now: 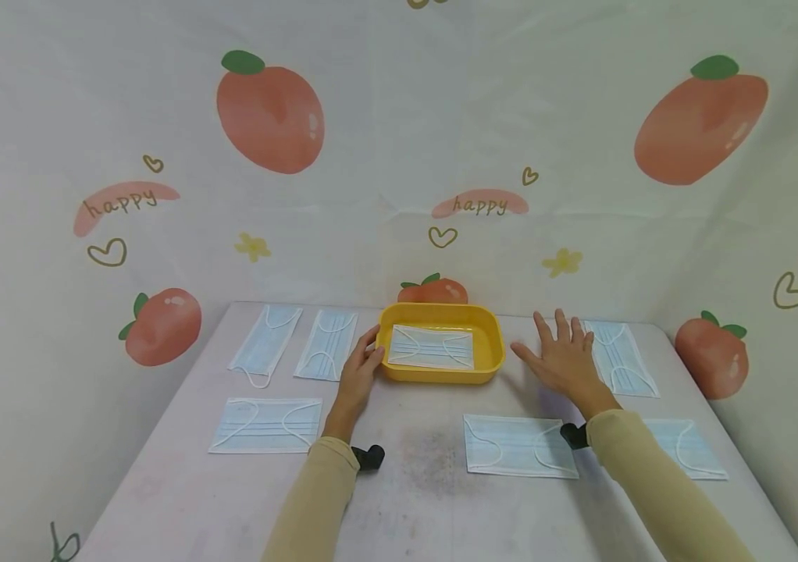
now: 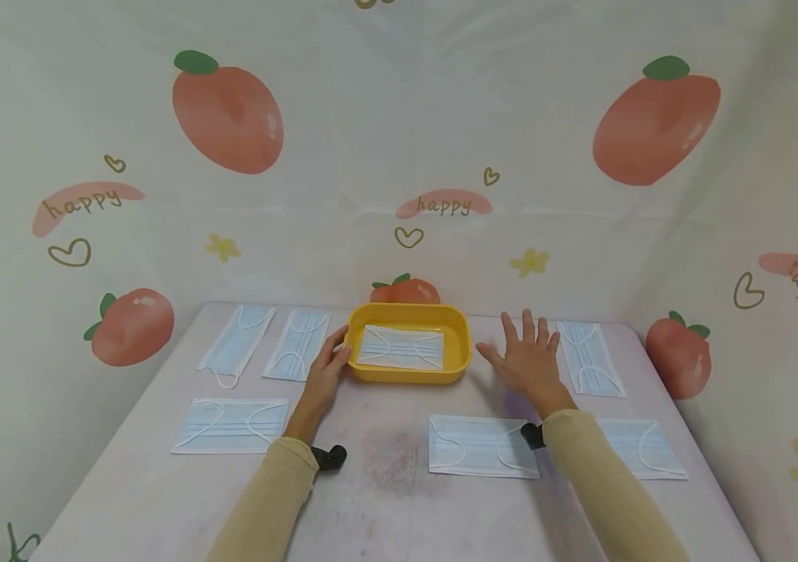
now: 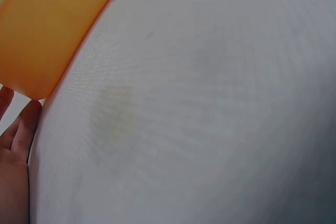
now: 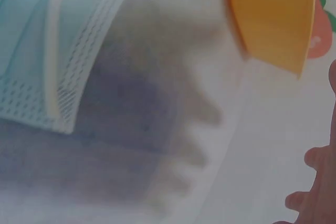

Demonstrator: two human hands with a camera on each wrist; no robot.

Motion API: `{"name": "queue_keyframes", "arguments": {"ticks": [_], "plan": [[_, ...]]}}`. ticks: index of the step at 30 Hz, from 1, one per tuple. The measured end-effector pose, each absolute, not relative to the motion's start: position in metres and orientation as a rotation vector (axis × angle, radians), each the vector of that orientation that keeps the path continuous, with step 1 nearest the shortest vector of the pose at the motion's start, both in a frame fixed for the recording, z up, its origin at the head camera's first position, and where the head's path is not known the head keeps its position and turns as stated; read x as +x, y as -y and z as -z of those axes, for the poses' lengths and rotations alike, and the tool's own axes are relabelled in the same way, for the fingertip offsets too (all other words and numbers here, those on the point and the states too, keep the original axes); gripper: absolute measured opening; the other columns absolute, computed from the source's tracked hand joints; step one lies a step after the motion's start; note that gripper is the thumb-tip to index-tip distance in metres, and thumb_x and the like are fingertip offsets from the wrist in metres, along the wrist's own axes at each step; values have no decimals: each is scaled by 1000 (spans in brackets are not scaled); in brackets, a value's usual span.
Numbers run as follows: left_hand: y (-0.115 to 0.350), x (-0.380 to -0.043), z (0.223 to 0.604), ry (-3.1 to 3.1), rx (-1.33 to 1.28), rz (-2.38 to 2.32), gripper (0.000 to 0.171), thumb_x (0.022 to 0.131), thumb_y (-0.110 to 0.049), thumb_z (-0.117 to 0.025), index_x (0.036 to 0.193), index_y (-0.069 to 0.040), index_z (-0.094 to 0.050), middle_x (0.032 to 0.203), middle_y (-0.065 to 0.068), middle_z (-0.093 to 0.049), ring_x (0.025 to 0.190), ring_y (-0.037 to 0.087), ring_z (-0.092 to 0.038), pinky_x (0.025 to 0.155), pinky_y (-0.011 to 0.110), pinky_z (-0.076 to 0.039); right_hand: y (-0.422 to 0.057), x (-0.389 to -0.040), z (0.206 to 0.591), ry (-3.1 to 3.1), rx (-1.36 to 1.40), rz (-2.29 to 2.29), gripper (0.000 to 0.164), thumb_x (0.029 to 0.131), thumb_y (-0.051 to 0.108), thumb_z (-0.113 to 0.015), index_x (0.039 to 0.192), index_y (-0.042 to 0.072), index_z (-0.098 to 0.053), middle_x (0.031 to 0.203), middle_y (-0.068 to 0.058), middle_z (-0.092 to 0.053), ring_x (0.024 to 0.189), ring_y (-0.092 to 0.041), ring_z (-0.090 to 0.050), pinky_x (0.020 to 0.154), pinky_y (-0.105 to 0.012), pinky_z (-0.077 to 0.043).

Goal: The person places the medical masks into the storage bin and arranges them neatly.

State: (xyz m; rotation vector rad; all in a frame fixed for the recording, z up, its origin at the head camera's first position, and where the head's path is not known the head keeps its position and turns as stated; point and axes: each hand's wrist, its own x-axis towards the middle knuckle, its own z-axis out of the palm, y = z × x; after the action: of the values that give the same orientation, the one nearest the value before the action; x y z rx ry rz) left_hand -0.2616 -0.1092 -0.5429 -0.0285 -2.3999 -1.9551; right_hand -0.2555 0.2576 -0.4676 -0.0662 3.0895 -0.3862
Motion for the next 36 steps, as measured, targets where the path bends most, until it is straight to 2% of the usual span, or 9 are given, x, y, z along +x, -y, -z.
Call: {"name": "queue_keyframes", "arguments": {"ticks": [8,17,24,36], "plan": [[109,-262,543,2396,-8,1963,45,106,-38,-49,151,-42,-43,159,-5,-45,130,25,-54,117,50,-43,-280,-252,479,-3101,-42,369,99,96,77,-32,163,6,-16,165,-38,-1,148,-66,-1,115,-81,2],[109,-260,542,2412,30,1970,43,105,-44,-50,148,-48,-43,158,-9,-45,131,24,-53,118,49,-43,-299,-243,490,-3089,-3,376,99,96,76,-35,161,4,-20,162,-41,-5,146,-68,-4,113,-84,-1],[109,-260,541,2410,23,1971,45,105,-45,-50,149,-47,-43,159,-7,-44,130,24,-53,117,50,-43,-321,-235,490,-3074,32,395,97,97,76,-33,161,3,-17,159,-46,-6,142,-72,-6,110,-85,-5],[109,-258,541,2406,25,1961,45,106,-44,-50,150,-45,-43,159,-6,-44,130,24,-53,117,49,-43,-352,-225,498,-3093,99,398,94,98,73,-35,156,1,-25,155,-46,-15,138,-71,-15,108,-85,-14]]}}
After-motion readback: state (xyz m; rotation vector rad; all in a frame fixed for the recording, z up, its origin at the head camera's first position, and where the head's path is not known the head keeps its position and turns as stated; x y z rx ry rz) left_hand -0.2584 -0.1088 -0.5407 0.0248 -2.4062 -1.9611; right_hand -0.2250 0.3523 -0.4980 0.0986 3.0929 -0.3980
